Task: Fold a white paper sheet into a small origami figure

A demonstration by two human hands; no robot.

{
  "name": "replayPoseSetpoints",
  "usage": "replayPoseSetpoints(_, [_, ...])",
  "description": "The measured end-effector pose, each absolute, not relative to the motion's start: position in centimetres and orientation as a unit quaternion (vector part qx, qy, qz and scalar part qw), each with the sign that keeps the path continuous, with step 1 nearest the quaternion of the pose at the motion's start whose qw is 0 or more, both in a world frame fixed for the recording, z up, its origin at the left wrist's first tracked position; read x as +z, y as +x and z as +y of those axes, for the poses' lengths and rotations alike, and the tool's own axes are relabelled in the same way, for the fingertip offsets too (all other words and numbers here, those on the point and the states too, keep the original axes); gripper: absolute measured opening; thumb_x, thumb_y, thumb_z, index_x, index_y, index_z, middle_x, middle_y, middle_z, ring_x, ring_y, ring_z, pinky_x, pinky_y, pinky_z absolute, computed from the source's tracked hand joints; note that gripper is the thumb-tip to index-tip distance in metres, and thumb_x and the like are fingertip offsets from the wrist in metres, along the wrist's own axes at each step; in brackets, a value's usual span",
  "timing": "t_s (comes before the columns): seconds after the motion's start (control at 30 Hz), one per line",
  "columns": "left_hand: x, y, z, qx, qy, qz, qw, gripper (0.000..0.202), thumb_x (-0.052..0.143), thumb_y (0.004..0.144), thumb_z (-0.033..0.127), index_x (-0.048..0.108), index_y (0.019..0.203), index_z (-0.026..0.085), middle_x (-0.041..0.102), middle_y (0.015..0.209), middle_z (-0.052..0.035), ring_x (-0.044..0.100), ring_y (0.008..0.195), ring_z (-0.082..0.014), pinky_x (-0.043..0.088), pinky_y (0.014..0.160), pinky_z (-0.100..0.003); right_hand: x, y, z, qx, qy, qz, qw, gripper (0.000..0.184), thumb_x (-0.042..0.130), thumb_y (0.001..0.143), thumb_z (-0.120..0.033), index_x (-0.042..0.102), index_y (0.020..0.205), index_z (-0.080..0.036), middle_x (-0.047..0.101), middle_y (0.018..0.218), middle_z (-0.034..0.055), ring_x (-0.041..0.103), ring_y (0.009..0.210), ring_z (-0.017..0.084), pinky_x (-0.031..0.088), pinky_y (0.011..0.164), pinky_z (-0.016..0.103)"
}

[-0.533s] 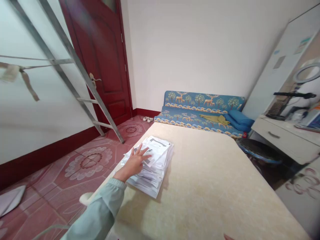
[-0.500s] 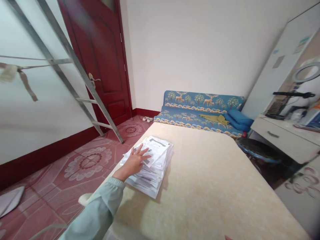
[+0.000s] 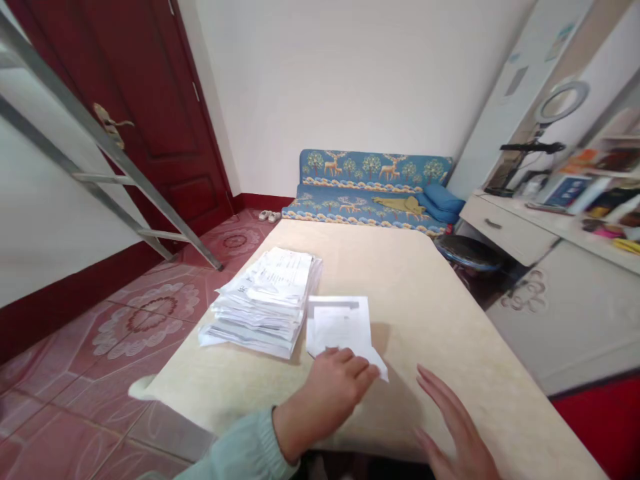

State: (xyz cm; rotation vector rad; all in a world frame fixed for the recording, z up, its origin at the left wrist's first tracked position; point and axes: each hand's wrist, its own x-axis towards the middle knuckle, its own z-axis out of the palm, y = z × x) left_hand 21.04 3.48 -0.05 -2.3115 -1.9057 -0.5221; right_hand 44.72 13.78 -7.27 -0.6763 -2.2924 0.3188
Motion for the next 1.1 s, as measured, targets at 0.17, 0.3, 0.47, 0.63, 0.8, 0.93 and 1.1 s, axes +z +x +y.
replayPoseSetpoints(0.17, [-6.3,27.4,3.0,-0.158,-0.76,-0.627,-0.065,0.019,0.059,0.086,0.025,0.06,0.104,0.021,0.069,0.089,-0.003,0.061,0.08,-0.0205,0.049,0.069,-0.031,-8.0,43.3,14.5,0.108,-0.199,-0.945,0.235,0.067,0.044,0.076,-0.008,0.039,0.14,-0.023,0.036,0.149,0.0056,0.027,0.139,0.027,0.033,0.109,0.054])
replayPoseSetpoints(0.3, [-7.4,26.4,1.3,-0.222,-0.776,-0.578,-0.121,0.028,0.05,0.091,0.022,0.057,0.118,0.027,0.067,0.109,-0.0025,0.061,0.098,-0.0185,0.048,0.085,-0.03,-8.3,44.0,14.8,0.11,-0.169,-0.959,0.199,0.047,0.046,0.081,-0.009,0.057,0.124,-0.027,0.042,0.145,0.004,0.026,0.14,0.026,0.033,0.108,0.056])
replayPoseSetpoints(0.47, [-6.0,22.3,-1.2,-0.213,-0.789,-0.554,-0.156,0.068,0.061,0.082,0.043,0.033,0.143,0.029,0.034,0.15,-0.0077,0.033,0.137,-0.0266,0.026,0.113,-0.046,-9.1,44.3,14.9,0.125,-0.149,-0.96,0.203,0.035,0.046,0.087,-0.012,0.063,0.111,-0.029,0.054,0.135,0.0033,0.038,0.134,0.023,0.035,0.106,0.055])
replayPoseSetpoints(0.63, [-6.5,18.9,-2.5,-0.184,-0.772,-0.593,-0.14,0.078,0.061,0.077,0.02,0.026,0.145,0.029,0.025,0.154,-0.006,0.018,0.143,-0.0262,0.016,0.116,-0.052,-9.6,44.3,14.9,0.135,-0.141,-0.955,0.222,0.035,0.048,0.085,-0.012,0.061,0.114,-0.027,0.056,0.133,0.0054,0.043,0.131,0.023,0.036,0.106,0.053])
replayPoseSetpoints(0.8, [-7.7,17.8,-2.0,-0.201,-0.768,-0.594,-0.129,0.07,0.054,0.078,0.013,0.032,0.143,0.025,0.034,0.15,-0.0069,0.026,0.14,-0.0221,0.018,0.117,-0.048,-9.4,43.9,14.8,0.138,-0.133,-0.953,0.233,0.035,0.044,0.083,-0.006,0.062,0.107,-0.024,0.057,0.132,0.0065,0.045,0.129,0.021,0.036,0.106,0.05])
replayPoseSetpoints(0.93, [-8.2,17.5,-1.4,-0.25,-0.754,-0.591,-0.137,0.06,0.053,0.082,0.015,0.038,0.14,0.026,0.04,0.147,-0.0078,0.036,0.136,-0.0206,0.026,0.115,-0.043,-9.2,43.2,14.9,0.146,-0.138,-0.953,0.227,0.046,0.044,0.081,-0.007,0.057,0.121,-0.023,0.052,0.137,0.0085,0.042,0.131,0.022,0.037,0.106,0.05])
replayPoseSetpoints(1.1, [-8.3,17.2,-0.8,-0.315,-0.737,-0.583,-0.133,0.049,0.053,0.082,0.013,0.051,0.13,0.024,0.055,0.134,-0.0096,0.048,0.126,-0.0213,0.041,0.105,-0.04,-9.2,42.4,14.7,0.193,-0.12,-0.94,0.255,0.034,0.044,0.082,-0.008,0.064,0.103,-0.026,0.066,0.12,0.0053,0.054,0.12,0.021,0.038,0.104,0.051])
